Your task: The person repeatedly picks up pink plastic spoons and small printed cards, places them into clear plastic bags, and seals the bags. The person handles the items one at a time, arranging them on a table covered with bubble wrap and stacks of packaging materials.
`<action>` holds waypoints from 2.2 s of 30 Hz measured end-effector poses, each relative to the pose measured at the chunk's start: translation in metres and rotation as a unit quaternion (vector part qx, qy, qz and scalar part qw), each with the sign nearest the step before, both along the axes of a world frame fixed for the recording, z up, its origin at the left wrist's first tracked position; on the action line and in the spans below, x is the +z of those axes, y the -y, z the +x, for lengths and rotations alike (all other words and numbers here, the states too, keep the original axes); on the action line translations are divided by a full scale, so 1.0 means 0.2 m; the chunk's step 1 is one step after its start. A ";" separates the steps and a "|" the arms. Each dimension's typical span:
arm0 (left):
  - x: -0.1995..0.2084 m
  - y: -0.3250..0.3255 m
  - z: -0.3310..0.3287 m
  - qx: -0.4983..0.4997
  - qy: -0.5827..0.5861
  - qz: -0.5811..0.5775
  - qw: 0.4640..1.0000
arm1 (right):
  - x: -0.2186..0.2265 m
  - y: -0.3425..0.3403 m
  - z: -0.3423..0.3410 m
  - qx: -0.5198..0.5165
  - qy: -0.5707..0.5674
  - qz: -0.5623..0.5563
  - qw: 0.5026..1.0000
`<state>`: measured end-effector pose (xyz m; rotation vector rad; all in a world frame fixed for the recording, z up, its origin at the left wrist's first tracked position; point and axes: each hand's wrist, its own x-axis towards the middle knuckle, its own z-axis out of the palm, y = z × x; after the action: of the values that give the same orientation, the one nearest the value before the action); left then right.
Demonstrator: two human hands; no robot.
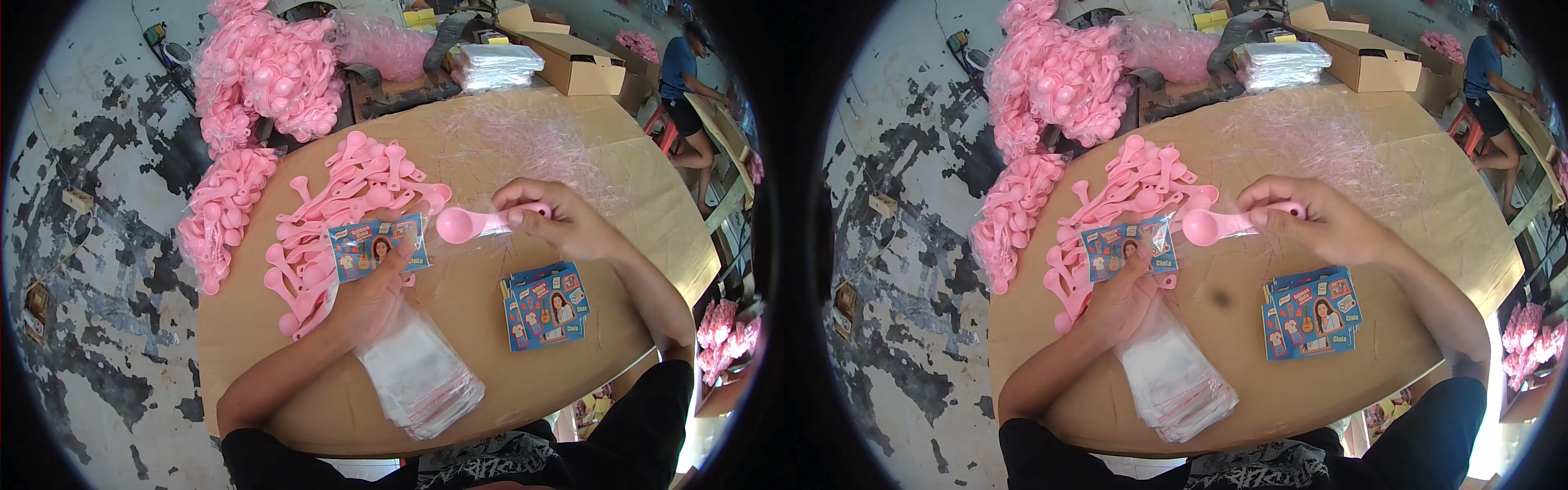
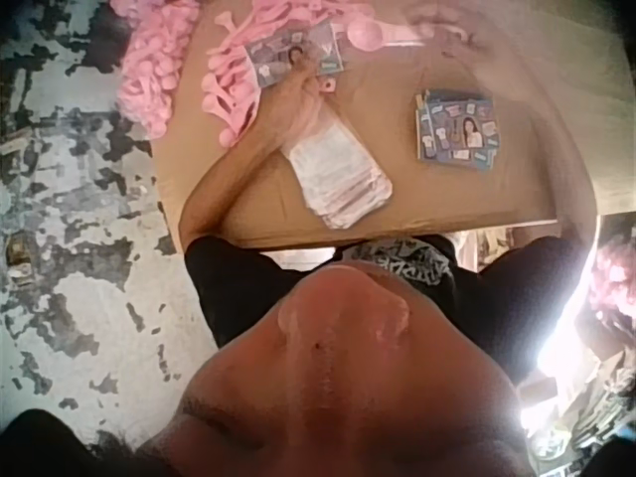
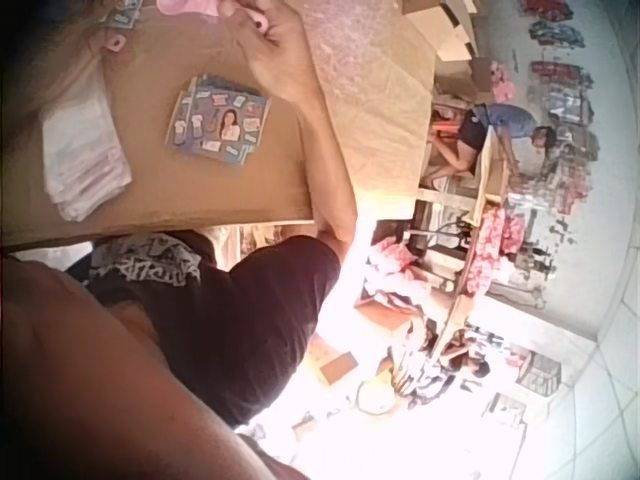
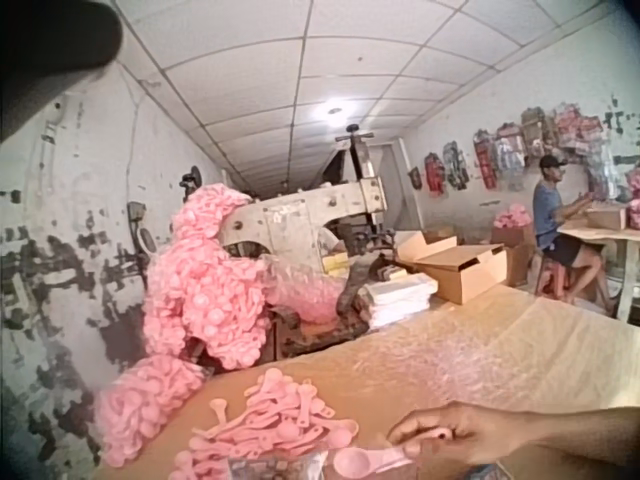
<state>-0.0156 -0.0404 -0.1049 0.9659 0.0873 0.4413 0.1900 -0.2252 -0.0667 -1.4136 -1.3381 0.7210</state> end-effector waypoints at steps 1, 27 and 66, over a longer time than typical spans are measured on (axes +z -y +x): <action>0.02 0.01 0.01 -0.007 0.012 -0.002 1.000 | 0.00 -0.01 -0.04 -0.024 -0.054 -0.011 0.998; -0.05 -0.01 -0.01 -0.063 0.021 0.168 0.984 | 0.58 -0.07 -0.25 -0.078 0.373 0.009 0.925; 0.01 0.01 0.00 -0.074 -0.123 0.153 0.978 | 0.18 -0.32 -0.14 -0.019 0.526 0.187 0.829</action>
<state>-0.0161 -0.0432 -0.1037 1.3195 0.1742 0.1972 0.1623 -0.1605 -0.0309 -1.5288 -2.1092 -0.4757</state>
